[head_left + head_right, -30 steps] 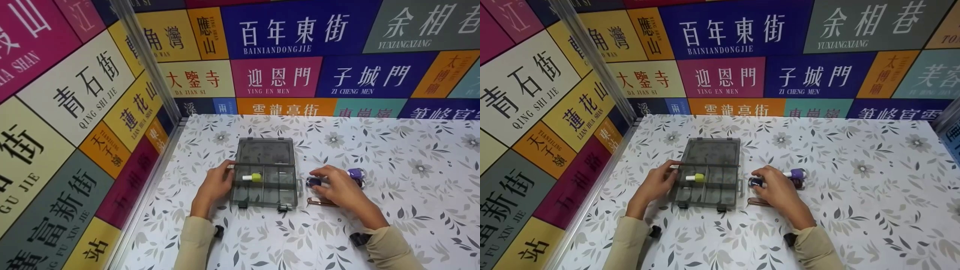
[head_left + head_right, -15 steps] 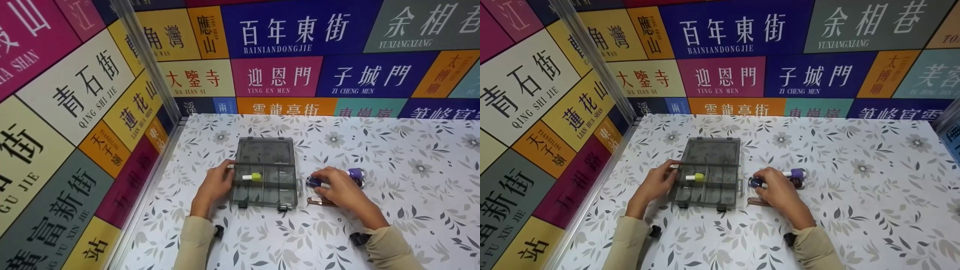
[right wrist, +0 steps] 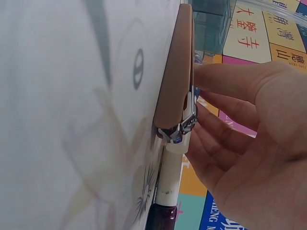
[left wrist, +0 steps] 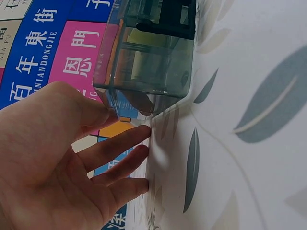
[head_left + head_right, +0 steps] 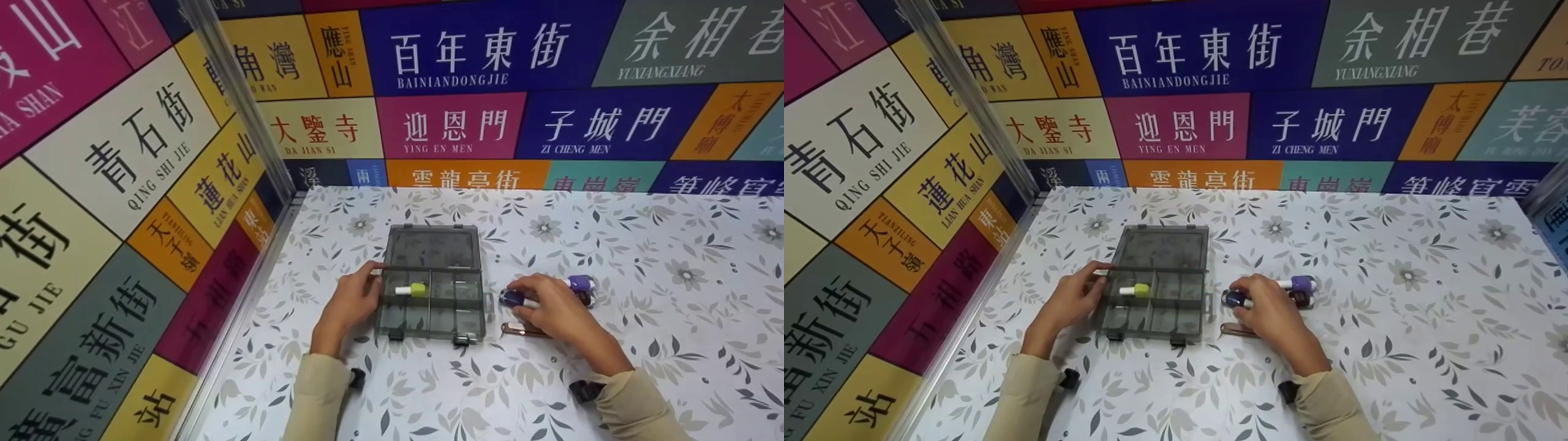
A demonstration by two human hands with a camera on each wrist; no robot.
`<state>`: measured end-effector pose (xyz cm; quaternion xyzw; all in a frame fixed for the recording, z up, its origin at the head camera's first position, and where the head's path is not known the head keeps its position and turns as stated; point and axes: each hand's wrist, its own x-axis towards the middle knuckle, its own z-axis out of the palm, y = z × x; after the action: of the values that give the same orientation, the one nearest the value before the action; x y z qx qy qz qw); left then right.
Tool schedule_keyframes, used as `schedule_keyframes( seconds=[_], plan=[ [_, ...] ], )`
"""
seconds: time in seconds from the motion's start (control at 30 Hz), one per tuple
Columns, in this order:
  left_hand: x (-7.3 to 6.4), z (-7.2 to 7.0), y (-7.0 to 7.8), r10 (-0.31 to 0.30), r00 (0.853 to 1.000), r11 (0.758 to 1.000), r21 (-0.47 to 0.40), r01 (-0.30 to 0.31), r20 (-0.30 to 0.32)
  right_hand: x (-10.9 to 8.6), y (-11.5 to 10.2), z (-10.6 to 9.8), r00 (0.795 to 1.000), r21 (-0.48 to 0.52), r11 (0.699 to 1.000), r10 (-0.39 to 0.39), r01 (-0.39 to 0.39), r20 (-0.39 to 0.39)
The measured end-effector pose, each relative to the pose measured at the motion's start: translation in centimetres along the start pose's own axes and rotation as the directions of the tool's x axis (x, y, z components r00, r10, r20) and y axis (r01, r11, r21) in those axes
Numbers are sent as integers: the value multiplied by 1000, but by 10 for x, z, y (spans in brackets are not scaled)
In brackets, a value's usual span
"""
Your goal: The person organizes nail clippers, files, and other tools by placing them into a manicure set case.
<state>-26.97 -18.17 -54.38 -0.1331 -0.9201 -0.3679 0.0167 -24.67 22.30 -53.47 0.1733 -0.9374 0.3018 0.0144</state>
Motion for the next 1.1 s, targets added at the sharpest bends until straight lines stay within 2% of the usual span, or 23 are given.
schedule_keyframes(
  seconds=[0.33,0.6,0.83,1.1],
  plan=[
    [-4,-2,0,-2,1000,999,-33,2,-8,0,-3,2,1000,27,999,21,-21,8],
    [-4,-3,0,-7,1000,1000,-26,7,-21,1,-5,3,998,47,997,53,-54,21],
    [-2,-2,-1,31,999,999,-6,-31,-16,0,-6,4,999,42,998,48,-49,11],
    [1,-2,0,4,1000,1000,-25,-4,-2,0,-7,4,999,51,998,46,-45,-15]
  ],
)
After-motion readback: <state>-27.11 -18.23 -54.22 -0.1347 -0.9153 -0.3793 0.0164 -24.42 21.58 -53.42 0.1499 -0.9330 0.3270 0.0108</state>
